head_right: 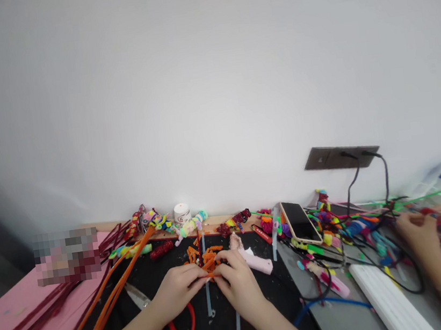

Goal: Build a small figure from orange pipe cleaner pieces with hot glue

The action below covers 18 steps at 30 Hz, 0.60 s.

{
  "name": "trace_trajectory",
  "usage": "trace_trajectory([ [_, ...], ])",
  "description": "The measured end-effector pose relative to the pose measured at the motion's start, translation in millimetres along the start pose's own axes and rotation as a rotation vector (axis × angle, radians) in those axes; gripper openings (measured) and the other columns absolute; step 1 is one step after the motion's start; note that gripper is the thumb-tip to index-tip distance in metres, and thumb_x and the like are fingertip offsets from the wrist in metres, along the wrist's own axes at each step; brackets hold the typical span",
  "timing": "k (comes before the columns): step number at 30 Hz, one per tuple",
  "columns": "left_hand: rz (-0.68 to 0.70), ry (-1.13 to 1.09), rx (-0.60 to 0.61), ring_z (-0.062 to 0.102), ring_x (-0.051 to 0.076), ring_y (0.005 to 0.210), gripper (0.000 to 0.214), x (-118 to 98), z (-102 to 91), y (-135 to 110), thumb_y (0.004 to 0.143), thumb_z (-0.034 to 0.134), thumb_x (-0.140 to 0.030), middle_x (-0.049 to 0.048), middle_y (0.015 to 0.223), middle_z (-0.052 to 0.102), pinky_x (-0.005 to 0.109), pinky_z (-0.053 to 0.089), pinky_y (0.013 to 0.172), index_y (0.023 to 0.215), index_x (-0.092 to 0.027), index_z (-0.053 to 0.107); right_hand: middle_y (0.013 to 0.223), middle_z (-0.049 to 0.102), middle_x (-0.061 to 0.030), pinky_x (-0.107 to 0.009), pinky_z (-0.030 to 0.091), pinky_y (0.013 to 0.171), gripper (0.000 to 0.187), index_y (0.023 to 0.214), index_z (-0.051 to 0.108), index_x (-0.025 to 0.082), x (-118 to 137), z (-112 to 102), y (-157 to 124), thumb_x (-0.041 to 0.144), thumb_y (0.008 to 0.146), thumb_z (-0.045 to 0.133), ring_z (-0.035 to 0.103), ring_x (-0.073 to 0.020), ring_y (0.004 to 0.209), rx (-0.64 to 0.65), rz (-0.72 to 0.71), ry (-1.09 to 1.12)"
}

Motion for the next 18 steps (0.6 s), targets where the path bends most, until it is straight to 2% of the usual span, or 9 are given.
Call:
trace_trajectory([
  [18,-0.043,-0.024,-0.018,0.064,0.013,0.068,0.016,1.6,-4.5,3.0,0.089,0.053,-0.027,-0.0001,0.076,0.068,0.020,0.049,0.063,0.083,-0.019,0.065,0.096,0.059,-0.0070,-0.040,0.051,0.082,0.015,0.082,0.062,0.021,0.1,-4.2,-0.4,0.007,0.078,0.057,0.059,-0.0223,0.093,-0.030,0.029,0.023],
])
Point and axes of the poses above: each hand's wrist, its own y-axis towards the middle knuckle, its own z-axis out of the palm, x = y × z, the point moved 6 cm from there along y, towards the middle knuckle
